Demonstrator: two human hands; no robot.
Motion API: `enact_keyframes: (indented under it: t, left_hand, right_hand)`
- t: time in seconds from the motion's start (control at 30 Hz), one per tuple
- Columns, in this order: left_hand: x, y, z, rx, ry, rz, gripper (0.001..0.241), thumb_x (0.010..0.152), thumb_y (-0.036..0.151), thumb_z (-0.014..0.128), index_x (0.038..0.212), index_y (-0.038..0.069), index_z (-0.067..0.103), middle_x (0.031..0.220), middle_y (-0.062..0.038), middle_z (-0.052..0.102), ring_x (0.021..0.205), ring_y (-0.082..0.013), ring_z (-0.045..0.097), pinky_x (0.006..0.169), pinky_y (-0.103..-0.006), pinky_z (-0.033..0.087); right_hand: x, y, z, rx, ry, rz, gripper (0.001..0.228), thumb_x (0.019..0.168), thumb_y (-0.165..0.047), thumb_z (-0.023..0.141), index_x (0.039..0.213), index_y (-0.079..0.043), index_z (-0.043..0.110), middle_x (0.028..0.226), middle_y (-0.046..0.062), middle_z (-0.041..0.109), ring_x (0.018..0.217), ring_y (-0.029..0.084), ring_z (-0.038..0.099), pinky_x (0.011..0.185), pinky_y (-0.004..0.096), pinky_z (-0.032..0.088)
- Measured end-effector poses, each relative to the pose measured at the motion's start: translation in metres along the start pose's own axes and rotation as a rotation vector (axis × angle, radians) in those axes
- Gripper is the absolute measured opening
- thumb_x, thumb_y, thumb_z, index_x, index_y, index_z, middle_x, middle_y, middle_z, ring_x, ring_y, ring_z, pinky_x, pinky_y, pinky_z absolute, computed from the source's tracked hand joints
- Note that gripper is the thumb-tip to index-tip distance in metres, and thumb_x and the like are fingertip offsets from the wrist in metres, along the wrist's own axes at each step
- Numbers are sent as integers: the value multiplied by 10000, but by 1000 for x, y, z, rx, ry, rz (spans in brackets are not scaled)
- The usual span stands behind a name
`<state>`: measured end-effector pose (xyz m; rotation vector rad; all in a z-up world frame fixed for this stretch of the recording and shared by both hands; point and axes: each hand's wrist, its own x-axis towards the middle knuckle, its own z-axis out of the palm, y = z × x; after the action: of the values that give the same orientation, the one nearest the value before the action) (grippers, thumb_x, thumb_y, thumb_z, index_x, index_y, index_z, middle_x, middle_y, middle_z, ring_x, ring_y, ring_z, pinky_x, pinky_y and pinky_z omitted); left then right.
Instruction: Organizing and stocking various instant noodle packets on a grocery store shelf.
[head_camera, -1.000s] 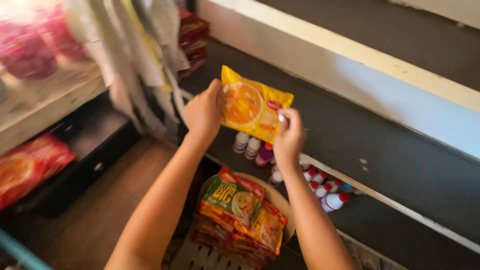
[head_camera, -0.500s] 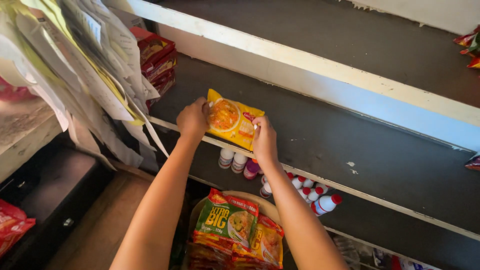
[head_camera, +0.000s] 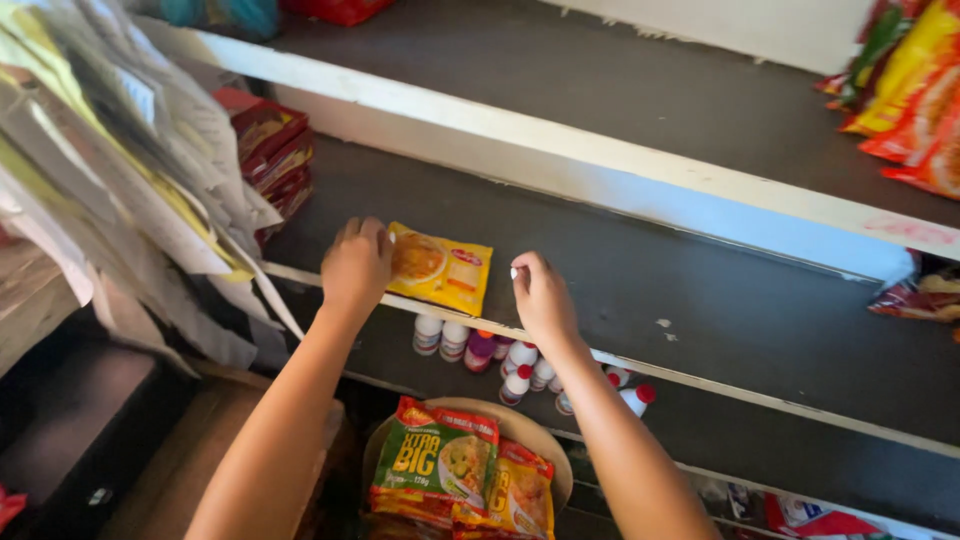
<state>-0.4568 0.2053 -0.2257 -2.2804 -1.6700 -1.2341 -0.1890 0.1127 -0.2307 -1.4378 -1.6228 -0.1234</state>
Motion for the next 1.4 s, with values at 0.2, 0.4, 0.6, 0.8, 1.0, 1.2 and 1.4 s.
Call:
enact_keyframes:
  t: [0.2,0.4,0.6,0.8,1.0,1.2,1.4]
  left_hand:
    - [-11,81,-66,-201,43,232,169,895,123,687,1046,73,629,976,-107,660,945,-336,668,765,-462,537]
    - [-21,187,-122,-359,120,506,172,887,75,674,1049,60,618,935,-113,648,890,-339,667,756,-447,532]
    - [-22,281,-156,-493,195,699,167,905,62,667,1059,53,602,955,-110,653,899,-329,666,752,-440,532]
    - [-4,362,-162,-570,163,661,106,974,105,645,1069,82,604,934,-66,683,881,-279,688,702,-422,524]
    - [21,437,-150,-681,53,587,227,928,113,649,1137,67,574,1030,-105,671,953,-314,671,776,-437,538]
    - [65,495,-84,-762,-10,547,269,906,90,645,1153,38,551,1147,-214,661,1076,-394,663,891,-453,535]
    - [84,535,-30,-780,-175,391,498,869,92,642,1277,-17,378,1164,-344,629,1121,-489,611,932,-503,501]
  right_hand:
    - [-4,-41,-96,0,14,-32,120,943,-34,652,1059,-53,627,943,140,692,789,277,708,663,382,553]
    - [-15,-83,-202,-60,128,-149,119,964,-22,666,1077,-59,657,950,102,693,731,225,673,634,338,527]
    - [-15,-89,-319,-164,346,-132,115,976,-10,661,1088,-36,660,942,94,703,658,181,630,587,321,493]
    - [5,-39,-432,-310,562,-108,65,1040,-12,664,1105,-5,657,990,136,682,843,198,672,694,321,537]
    - [31,67,-495,-177,499,57,246,942,10,646,1179,-44,685,1160,116,738,1111,227,712,937,346,547]
    - [55,116,-502,16,360,201,363,925,-39,654,1284,-91,663,1299,156,673,1248,255,617,1028,375,486]
    - [61,117,-498,-12,287,200,344,906,-92,680,1249,-100,652,1203,143,714,1104,277,670,959,418,520]
